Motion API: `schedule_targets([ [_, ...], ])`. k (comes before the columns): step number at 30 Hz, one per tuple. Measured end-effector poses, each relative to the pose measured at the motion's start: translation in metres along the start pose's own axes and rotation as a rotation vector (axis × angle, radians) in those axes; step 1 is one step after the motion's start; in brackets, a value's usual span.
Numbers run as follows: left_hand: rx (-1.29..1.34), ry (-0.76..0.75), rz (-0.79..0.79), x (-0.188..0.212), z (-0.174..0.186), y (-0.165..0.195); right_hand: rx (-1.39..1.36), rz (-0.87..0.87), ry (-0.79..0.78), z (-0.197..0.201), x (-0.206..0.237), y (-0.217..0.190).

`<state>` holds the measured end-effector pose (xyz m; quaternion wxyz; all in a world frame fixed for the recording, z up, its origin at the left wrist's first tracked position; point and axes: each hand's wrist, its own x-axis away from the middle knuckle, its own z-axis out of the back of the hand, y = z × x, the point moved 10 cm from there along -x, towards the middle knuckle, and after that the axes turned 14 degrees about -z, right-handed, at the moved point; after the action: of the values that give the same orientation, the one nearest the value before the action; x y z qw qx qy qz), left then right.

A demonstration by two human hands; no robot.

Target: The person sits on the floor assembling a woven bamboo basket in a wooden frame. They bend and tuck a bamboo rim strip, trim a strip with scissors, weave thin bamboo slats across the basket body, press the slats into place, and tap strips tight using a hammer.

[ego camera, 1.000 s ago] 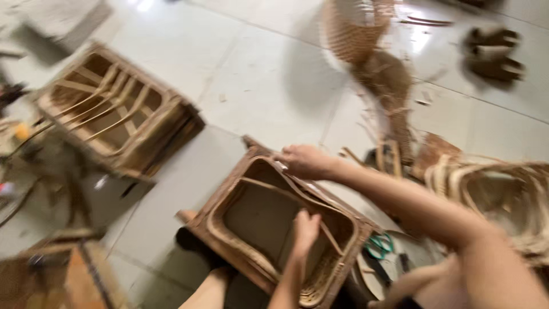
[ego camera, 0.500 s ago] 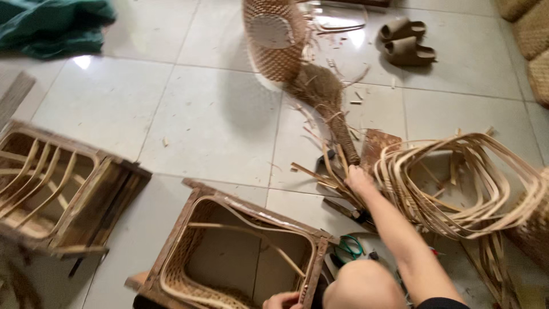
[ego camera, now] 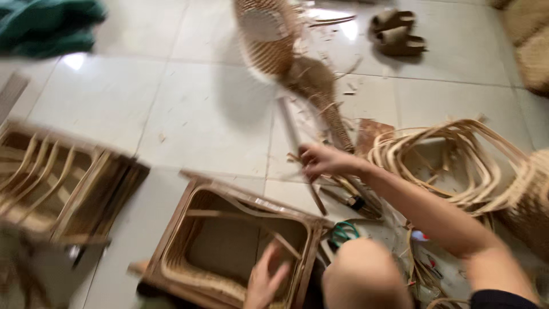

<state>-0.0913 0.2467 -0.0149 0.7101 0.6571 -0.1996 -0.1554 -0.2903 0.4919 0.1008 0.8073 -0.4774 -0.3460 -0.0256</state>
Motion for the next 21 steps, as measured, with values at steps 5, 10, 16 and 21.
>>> schedule_targets([
  [5, 0.205, 0.274, -0.291, 0.007, 0.024, 0.098, 0.375, 0.291, -0.439, -0.194, 0.047, -0.127],
  [10, -0.055, 0.413, -0.004, 0.032, 0.043, 0.095, 0.284, 0.377, -0.201, -0.258, 0.028, -0.192],
  [16, -0.107, 0.459, -0.103, 0.046, 0.029, 0.087, 0.401, 0.399, 0.344, -0.267, 0.004, -0.203],
  [21, -0.036, 0.505, -0.202, 0.051, 0.03, 0.083, 0.298, 0.251, 0.344, -0.269, -0.004, -0.185],
])
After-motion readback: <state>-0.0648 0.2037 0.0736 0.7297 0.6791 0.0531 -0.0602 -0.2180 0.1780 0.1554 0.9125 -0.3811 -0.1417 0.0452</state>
